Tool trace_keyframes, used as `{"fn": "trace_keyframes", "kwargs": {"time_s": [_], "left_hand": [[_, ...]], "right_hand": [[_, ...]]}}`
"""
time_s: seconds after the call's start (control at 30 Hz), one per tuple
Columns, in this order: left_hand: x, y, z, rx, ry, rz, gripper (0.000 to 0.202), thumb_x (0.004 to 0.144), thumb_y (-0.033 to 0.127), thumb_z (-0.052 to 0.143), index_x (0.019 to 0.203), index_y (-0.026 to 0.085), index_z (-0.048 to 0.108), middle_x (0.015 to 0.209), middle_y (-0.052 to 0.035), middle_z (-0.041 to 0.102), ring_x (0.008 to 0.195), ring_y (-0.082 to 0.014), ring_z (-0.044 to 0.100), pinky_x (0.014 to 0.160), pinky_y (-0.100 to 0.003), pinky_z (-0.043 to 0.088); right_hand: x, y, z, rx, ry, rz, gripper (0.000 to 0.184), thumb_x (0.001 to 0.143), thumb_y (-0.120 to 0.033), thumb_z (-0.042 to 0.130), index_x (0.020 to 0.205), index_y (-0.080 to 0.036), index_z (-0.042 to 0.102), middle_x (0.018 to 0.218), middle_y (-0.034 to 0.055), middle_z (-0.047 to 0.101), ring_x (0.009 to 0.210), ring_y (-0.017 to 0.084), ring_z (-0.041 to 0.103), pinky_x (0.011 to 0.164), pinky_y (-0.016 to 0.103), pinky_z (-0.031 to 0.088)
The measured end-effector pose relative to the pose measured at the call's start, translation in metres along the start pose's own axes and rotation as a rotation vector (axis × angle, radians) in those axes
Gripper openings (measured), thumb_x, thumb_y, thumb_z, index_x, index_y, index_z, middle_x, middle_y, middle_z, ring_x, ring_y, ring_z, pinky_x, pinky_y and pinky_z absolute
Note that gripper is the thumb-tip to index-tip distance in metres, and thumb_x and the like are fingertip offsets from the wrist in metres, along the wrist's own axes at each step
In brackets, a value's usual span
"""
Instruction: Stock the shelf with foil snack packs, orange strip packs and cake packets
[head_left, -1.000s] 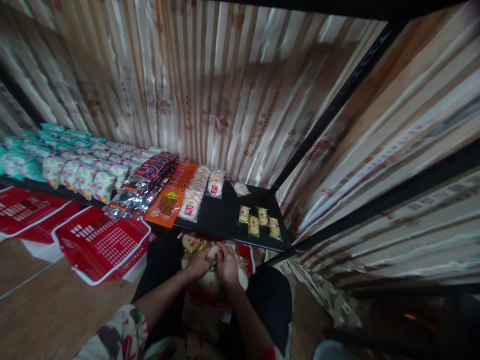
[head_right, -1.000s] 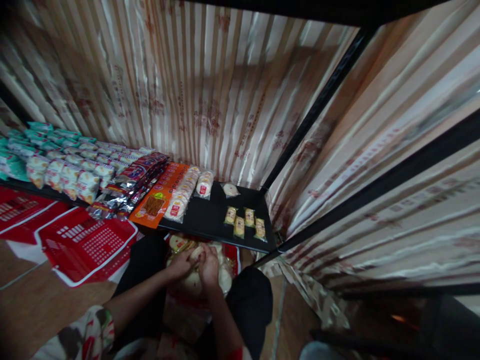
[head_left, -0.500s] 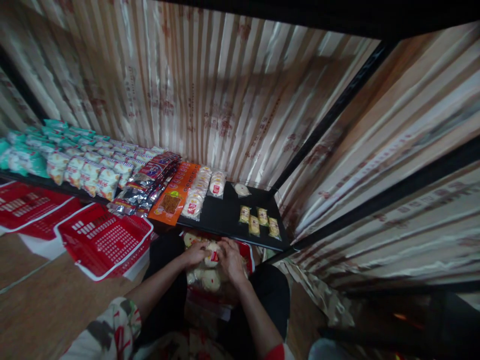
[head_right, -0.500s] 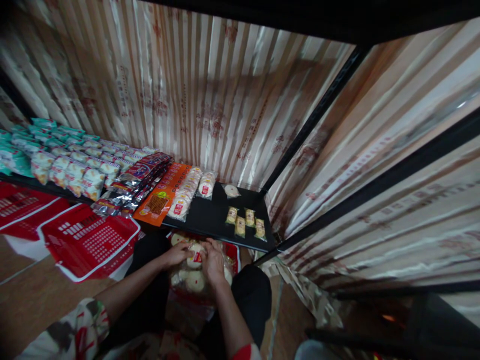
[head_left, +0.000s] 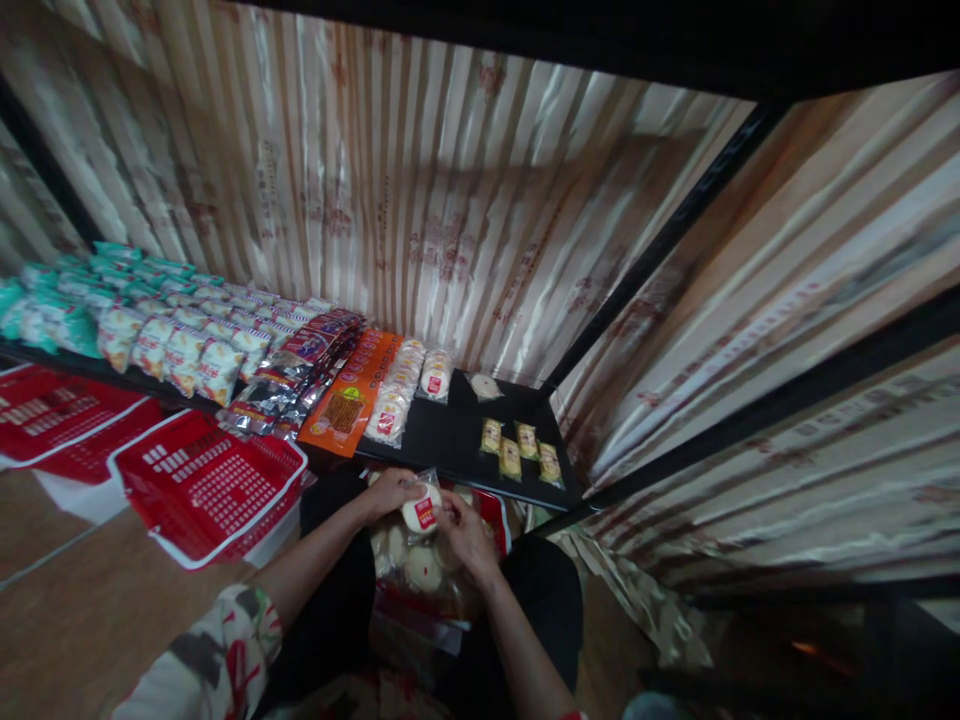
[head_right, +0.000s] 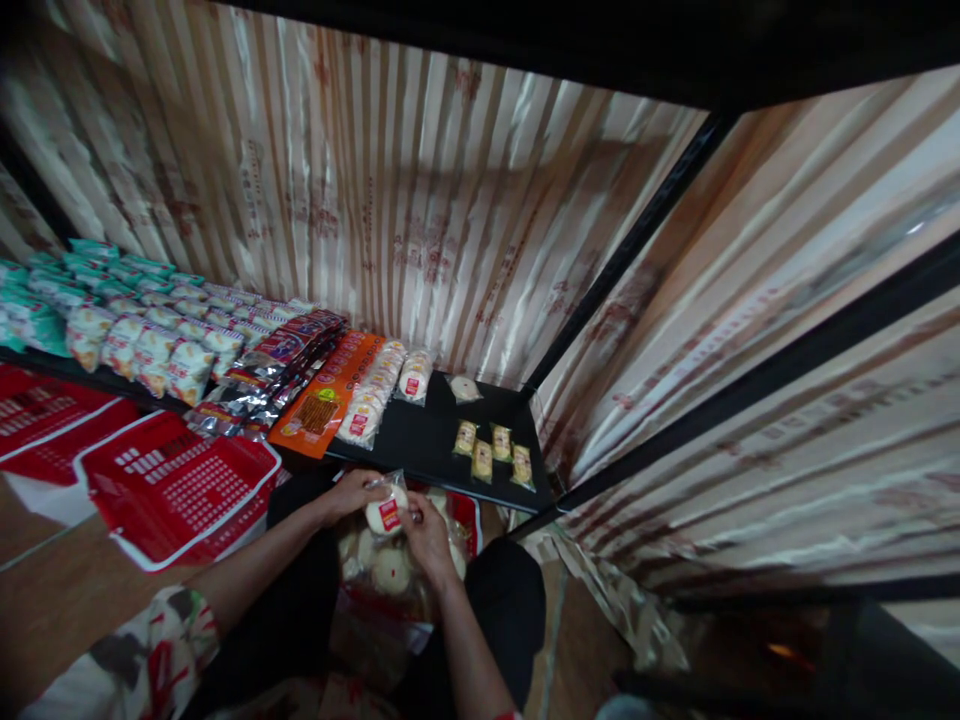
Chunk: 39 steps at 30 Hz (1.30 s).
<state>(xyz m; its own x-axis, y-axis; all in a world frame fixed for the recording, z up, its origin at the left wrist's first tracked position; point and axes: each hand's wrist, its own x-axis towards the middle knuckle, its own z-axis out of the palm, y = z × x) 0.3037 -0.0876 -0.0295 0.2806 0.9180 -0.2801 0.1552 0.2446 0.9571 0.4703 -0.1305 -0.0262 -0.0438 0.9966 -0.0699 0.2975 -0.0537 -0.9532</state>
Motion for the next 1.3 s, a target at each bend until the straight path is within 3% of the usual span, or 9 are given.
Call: {"fn": "trace_keyframes", "kwargs": {"time_s": [0.23,0.47,0.63,0.83,1.07,1.3], "left_hand": [[0.002,-0.003,0.001,-0.159,0.046,-0.04,0.037,0.057,0.041,0.069,0.08,0.013,0.062,0.067,0.0018,0.062,0.06,-0.0117,0.054,0.058,-0.022,0.04],[0.002,0.002,0.006,-0.32,0.05,-0.038,0.04,0.055,0.037,0.072,0.085,0.012,0.061,0.073,-0.0028,0.066,0.068,-0.014,0.059,0.062,-0.024,0.043],[0.005,0.005,0.013,-0.293,0.089,-0.015,0.027,0.062,0.03,0.065,0.082,0.013,0.061,0.069,-0.0009,0.064,0.065,-0.0129,0.058,0.059,-0.023,0.043],[0.011,0.011,0.015,-0.093,0.226,0.01,0.014,0.067,0.026,0.059,0.074,0.014,0.061,0.063,0.002,0.06,0.066,-0.0131,0.056,0.058,-0.021,0.041],[0.023,0.022,0.011,0.142,0.304,0.054,0.011,0.069,0.026,0.056,0.069,0.016,0.06,0.058,0.005,0.052,0.061,-0.011,0.049,0.055,-0.019,0.035],[0.037,0.034,0.01,0.314,0.402,0.092,0.007,0.071,0.021,0.055,0.07,0.016,0.06,0.062,0.0043,0.054,0.061,-0.0101,0.05,0.058,-0.019,0.036]], "right_hand": [[0.001,0.0,0.003,0.138,0.062,0.066,0.026,0.067,-0.039,0.059,0.084,-0.02,0.063,0.076,0.0037,0.068,0.067,0.019,0.062,0.064,0.029,0.048],[0.007,-0.003,0.006,0.248,0.129,0.109,0.034,0.064,-0.045,0.061,0.083,-0.017,0.061,0.072,0.0051,0.068,0.061,0.018,0.061,0.056,0.027,0.046],[0.013,-0.003,0.006,0.216,0.192,0.094,0.033,0.066,-0.045,0.059,0.084,-0.017,0.062,0.071,0.0052,0.068,0.061,0.018,0.061,0.055,0.026,0.046],[0.024,0.004,0.007,0.157,0.216,0.063,0.033,0.069,-0.043,0.056,0.087,-0.016,0.062,0.074,0.0062,0.068,0.062,0.018,0.061,0.057,0.027,0.047],[0.037,-0.003,-0.006,-0.199,0.333,-0.051,0.031,0.071,-0.041,0.052,0.083,-0.017,0.067,0.078,0.008,0.066,0.071,0.02,0.061,0.069,0.029,0.047],[0.054,-0.01,-0.01,-0.16,0.29,-0.041,0.03,0.071,-0.041,0.05,0.081,-0.017,0.065,0.074,0.0054,0.067,0.068,0.019,0.061,0.064,0.027,0.047]]}}
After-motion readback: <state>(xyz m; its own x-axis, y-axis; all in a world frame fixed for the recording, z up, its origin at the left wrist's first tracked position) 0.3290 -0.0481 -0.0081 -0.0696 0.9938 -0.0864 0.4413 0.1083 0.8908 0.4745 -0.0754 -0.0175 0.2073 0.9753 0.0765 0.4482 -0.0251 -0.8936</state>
